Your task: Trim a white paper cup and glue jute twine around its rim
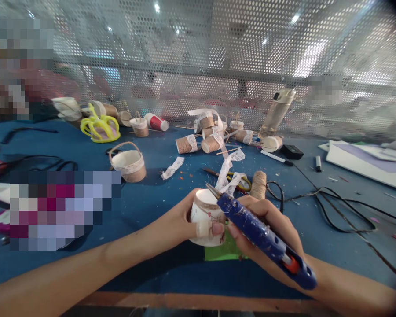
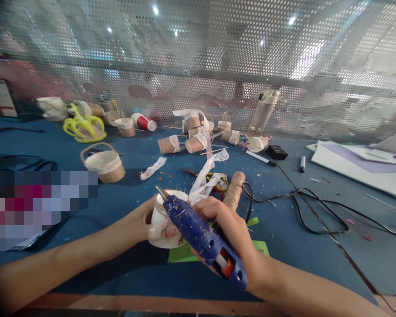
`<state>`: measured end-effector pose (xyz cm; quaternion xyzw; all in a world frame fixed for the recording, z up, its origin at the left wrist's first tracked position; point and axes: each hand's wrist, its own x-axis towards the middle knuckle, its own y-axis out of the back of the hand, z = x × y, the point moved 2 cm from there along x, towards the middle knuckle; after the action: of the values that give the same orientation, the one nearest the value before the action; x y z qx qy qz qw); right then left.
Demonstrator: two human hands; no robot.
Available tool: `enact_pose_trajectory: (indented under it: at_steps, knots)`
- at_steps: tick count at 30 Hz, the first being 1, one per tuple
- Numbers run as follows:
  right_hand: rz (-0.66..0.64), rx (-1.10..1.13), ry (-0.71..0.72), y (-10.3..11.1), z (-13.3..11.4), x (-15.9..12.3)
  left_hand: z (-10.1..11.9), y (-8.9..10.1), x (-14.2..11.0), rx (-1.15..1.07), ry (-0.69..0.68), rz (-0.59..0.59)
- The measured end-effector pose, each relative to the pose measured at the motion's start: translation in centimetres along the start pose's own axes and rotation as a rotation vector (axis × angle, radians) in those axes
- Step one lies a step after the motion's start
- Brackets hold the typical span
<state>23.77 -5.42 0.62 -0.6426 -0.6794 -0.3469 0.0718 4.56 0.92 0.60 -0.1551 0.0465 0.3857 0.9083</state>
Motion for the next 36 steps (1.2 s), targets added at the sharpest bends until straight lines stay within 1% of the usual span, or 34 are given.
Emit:
enact_pose_trajectory:
  at_steps: [5, 9, 13, 15, 18, 20, 24, 26, 29, 33, 36]
  knots:
    - [0.0, -0.034, 0.006, 0.1, 0.1, -0.1, 0.2, -0.1, 0.0, 0.049, -0.032, 0.02]
    - [0.077, -0.082, -0.049, 0.1, 0.3, -0.5, 0.1, -0.2, -0.1, 0.066, -0.047, -0.021]
    - [0.101, -0.133, -0.079, 0.1, 0.4, -0.8, 0.2, -0.1, -0.2, 0.101, -0.084, -0.027]
    - [0.117, -0.13, -0.047, 0.1, 0.2, -0.7, 0.3, -0.1, -0.2, 0.15, -0.094, -0.018]
    - [0.134, -0.105, 0.09, 0.3, -0.6, -0.2, 0.5, 0.0, -0.2, 0.235, -0.098, -0.004]
    - [0.142, -0.094, 0.134, 0.4, -1.2, 0.1, 0.5, 0.0, -0.2, 0.28, -0.097, -0.001]
    - [0.126, -0.049, 0.071, 0.6, -1.8, 0.3, 0.5, -0.1, -0.3, 0.339, -0.084, 0.004]
    - [0.095, -0.031, 0.083, 0.6, -1.9, 0.3, 0.6, -0.2, -0.4, 0.352, -0.088, 0.015]
    - [0.087, -0.036, 0.074, 0.7, -1.8, 0.3, 0.8, -0.2, -0.4, 0.356, -0.106, 0.034]
    - [0.093, -0.065, -0.026, 0.7, -1.7, 0.2, 0.6, -0.1, -0.3, 0.3, -0.127, 0.032]
    - [0.08, -0.039, -0.082, 0.7, -1.6, 0.3, 0.4, 0.0, -0.4, 0.255, -0.134, 0.03]
